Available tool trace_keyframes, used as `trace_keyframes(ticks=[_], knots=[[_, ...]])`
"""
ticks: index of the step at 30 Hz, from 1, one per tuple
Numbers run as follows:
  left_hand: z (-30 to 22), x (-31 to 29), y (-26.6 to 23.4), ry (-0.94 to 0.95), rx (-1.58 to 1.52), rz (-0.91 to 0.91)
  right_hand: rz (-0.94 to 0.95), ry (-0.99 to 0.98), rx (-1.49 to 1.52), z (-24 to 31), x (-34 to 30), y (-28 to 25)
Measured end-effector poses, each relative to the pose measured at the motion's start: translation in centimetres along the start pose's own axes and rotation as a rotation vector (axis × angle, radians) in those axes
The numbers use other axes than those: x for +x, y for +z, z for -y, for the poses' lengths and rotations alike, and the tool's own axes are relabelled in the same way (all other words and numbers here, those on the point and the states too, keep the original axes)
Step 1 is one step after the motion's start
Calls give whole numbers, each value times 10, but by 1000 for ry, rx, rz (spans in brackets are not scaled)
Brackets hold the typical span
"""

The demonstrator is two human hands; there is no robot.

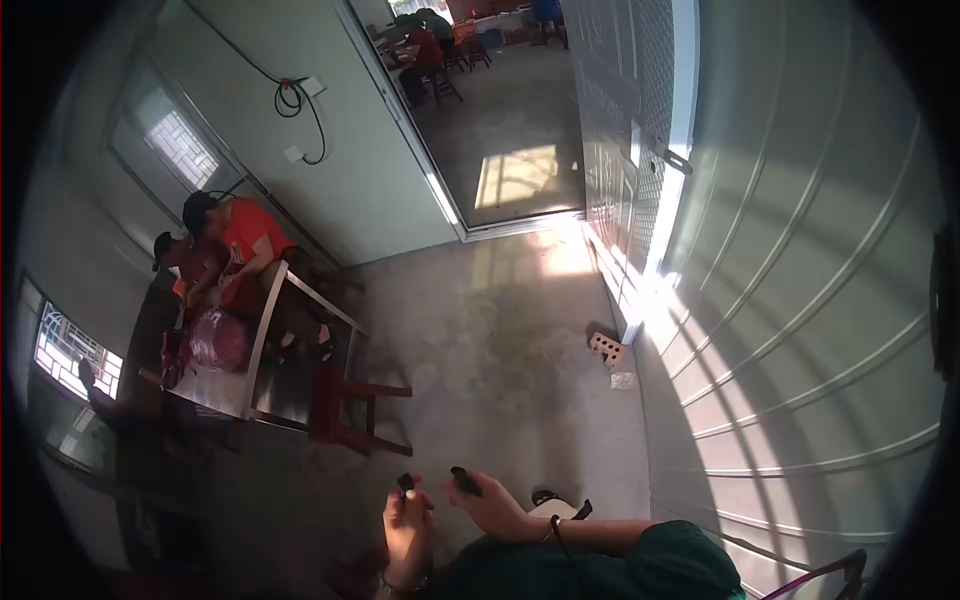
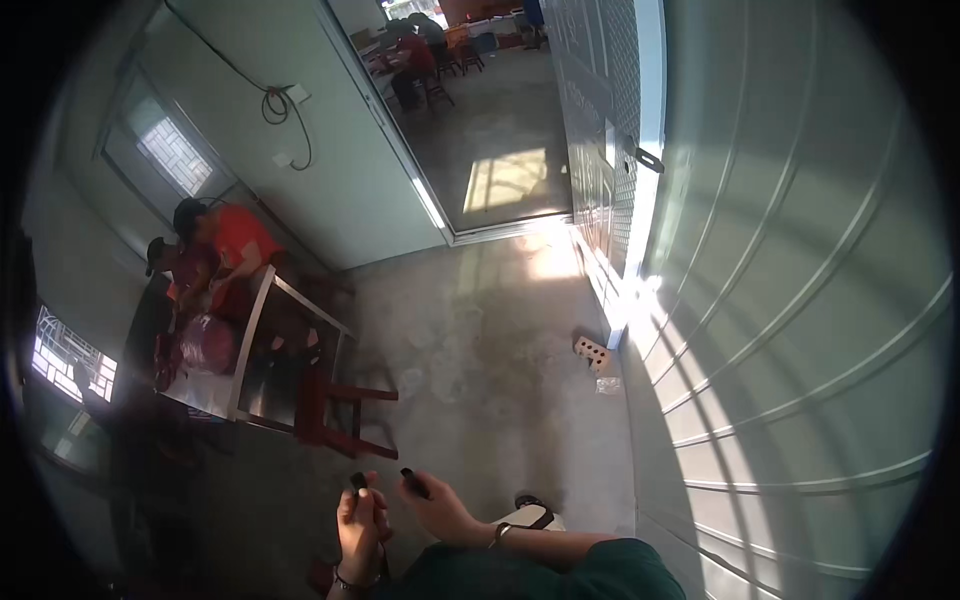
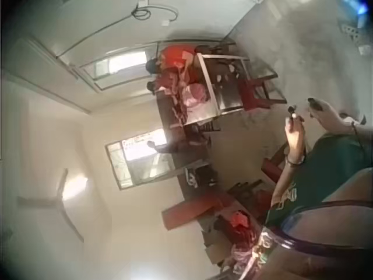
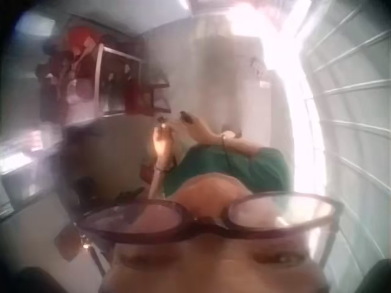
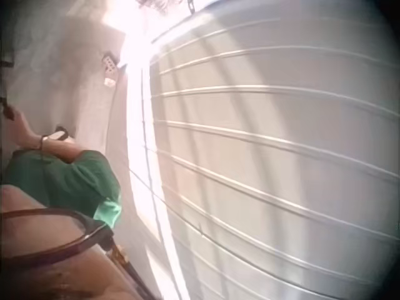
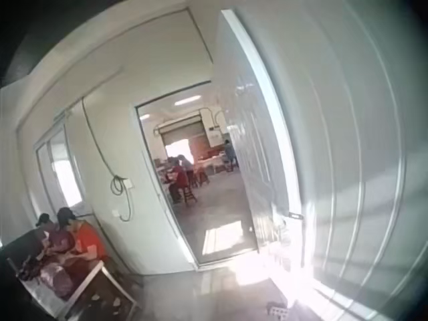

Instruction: The person fastens a strap buckle, then assembles paper gift bags by folding them and threading ribbons through the bag slots by hand.

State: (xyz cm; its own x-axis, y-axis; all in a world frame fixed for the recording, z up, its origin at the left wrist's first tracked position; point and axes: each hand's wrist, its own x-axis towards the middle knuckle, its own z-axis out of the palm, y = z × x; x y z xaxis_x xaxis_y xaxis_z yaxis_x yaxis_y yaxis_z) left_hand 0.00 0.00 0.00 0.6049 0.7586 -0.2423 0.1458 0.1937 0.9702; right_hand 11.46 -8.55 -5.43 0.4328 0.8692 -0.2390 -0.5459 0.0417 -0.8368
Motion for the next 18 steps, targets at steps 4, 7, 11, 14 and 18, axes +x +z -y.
trace_keyframes(ticks=[4, 7, 11, 14, 18], knots=[[4, 8, -1, 119, 66, -51, 114, 136, -138, -1, -4, -5], [4, 8, -3, 181, 112, -32, 103, 67, -194, 4, -10, -1], [12, 20, -28, 345, 178, 13, 129, 36, -312, 15, -9, 3], [-10, 3, -26, 127, 62, -112, 205, 70, -411, 14, -8, 7], [-18, -11, -44, 19, -29, -131, 224, 48, -478, 0, -10, 17]])
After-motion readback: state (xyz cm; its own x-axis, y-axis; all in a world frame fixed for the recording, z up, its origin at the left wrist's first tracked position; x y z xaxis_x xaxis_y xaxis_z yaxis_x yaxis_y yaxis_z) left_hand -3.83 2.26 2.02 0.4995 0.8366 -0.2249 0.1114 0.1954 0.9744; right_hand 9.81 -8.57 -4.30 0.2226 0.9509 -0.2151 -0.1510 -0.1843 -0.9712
